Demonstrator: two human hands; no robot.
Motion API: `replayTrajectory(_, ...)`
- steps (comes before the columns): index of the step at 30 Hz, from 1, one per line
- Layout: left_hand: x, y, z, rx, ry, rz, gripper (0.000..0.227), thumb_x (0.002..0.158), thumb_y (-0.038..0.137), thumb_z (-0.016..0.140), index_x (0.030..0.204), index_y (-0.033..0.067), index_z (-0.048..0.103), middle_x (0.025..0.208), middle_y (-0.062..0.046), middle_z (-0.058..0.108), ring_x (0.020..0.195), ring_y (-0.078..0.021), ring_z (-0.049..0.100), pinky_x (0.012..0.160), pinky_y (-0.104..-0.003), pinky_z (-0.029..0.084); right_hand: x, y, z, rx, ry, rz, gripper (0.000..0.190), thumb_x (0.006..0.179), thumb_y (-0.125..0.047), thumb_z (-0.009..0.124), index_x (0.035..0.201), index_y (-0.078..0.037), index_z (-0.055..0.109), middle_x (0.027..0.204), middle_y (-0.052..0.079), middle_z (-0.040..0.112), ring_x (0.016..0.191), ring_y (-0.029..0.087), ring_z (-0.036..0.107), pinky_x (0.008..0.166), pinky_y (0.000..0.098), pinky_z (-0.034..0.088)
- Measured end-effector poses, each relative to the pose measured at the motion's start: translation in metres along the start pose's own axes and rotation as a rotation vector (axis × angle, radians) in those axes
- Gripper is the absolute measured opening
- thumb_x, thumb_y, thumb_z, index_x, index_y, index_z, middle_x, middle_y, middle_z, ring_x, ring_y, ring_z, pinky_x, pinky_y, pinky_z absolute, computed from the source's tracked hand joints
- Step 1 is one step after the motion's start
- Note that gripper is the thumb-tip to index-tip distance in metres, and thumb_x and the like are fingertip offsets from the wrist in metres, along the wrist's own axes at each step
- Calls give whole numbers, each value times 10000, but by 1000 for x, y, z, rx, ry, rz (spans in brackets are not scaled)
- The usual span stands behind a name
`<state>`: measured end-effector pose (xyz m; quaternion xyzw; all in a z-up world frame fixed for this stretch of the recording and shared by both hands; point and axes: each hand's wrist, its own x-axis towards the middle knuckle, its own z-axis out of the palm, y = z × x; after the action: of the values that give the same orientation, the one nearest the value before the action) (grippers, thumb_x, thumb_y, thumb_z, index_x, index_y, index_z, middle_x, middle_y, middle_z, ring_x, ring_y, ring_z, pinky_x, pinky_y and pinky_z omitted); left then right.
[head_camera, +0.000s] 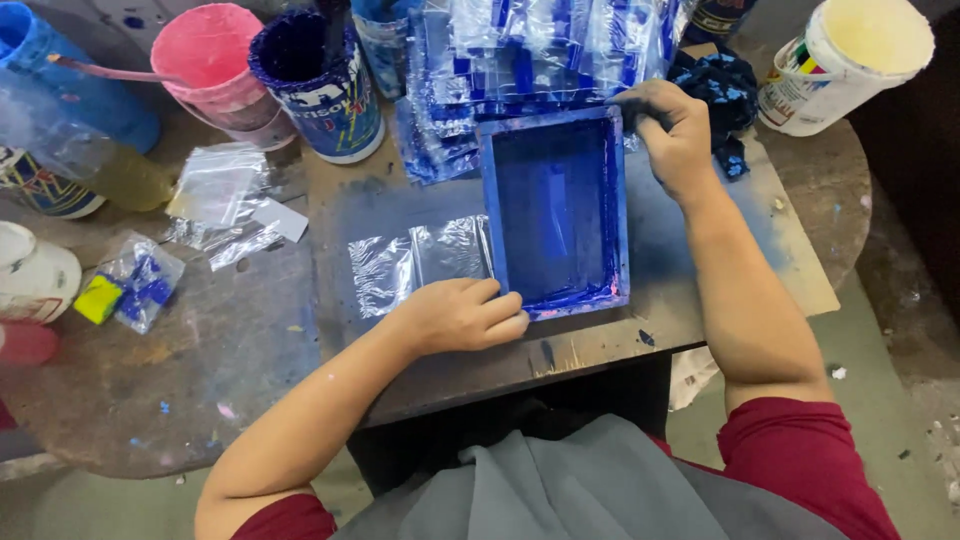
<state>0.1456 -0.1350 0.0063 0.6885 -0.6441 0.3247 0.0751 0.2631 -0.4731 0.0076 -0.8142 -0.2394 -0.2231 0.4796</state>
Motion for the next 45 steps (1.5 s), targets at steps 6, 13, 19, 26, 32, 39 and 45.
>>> replayTrajectory(6, -5, -1, -13, -95, 74, -54, 234, 926, -47, 675, 945, 81, 480, 858, -67, 485, 635, -169, 382, 473, -273, 318, -2, -5, 6, 85, 15, 74, 307, 973, 69, 514, 1209, 6, 701, 1136, 121, 625, 1112, 261, 586, 1014, 384, 472)
replayTrajectory(13, -28, 7, -2, -649, 141, -731, 649, 803, 343, 910, 1281, 147, 517, 1363, -190, 511, 1318, -368, 545, 1113, -481, 507, -2, -10, 7, 152, 73, 17, 356, 1020, -9, 530, 1350, 75, 634, 1286, 182, 561, 1229, 298, 562, 1093, 388, 469)
replayTrajectory(19, -10, -16, -20, -1175, 75, -1349, 1146, 738, 212, 881, 1576, 141, 103, 1620, -108, 313, 1023, -228, 628, 982, -386, 606, -4, 3, 9, 223, 116, 34, 387, 1060, -58, 524, 1410, 98, 580, 1333, 191, 501, 1264, 316, 533, 1095, 406, 468)
replayTrajectory(26, -34, -10, 12, -1347, 319, -1388, 789, 817, 81, 867, 1439, 22, 385, 1251, -184, 602, 969, -245, 737, 896, -381, 648, -9, -29, 42, 431, 106, 34, 458, 927, 74, 553, 1379, 75, 626, 1190, 172, 539, 1071, 175, 500, 1001, 315, 434)
replayTrajectory(32, -20, -9, -5, -1257, 362, -1382, 540, 867, 132, 832, 1261, -22, 497, 1188, -168, 597, 915, -198, 716, 839, -311, 664, -10, -27, 34, 551, 34, 61, 471, 915, 50, 603, 1383, 100, 597, 1214, 207, 554, 1015, 193, 546, 952, 339, 473)
replayTrajectory(39, -13, -12, -15, -1021, 129, -1472, 558, 835, 411, 737, 1258, 105, 538, 1247, -55, 632, 902, -159, 698, 775, -315, 565, -11, -11, 23, 83, -114, 4, 480, 1021, -222, 614, 1407, 61, 599, 1355, 212, 588, 1287, 308, 533, 1138, 407, 389)
replayTrajectory(45, -40, -30, 16, -988, 340, -1454, 664, 761, 391, 798, 1305, 89, 568, 1175, -99, 711, 741, -120, 738, 738, -296, 598, -13, -51, 22, -253, -39, -249, 345, 1064, 145, 628, 1400, 175, 699, 1318, 314, 571, 1259, 435, 551, 1146, 478, 429)
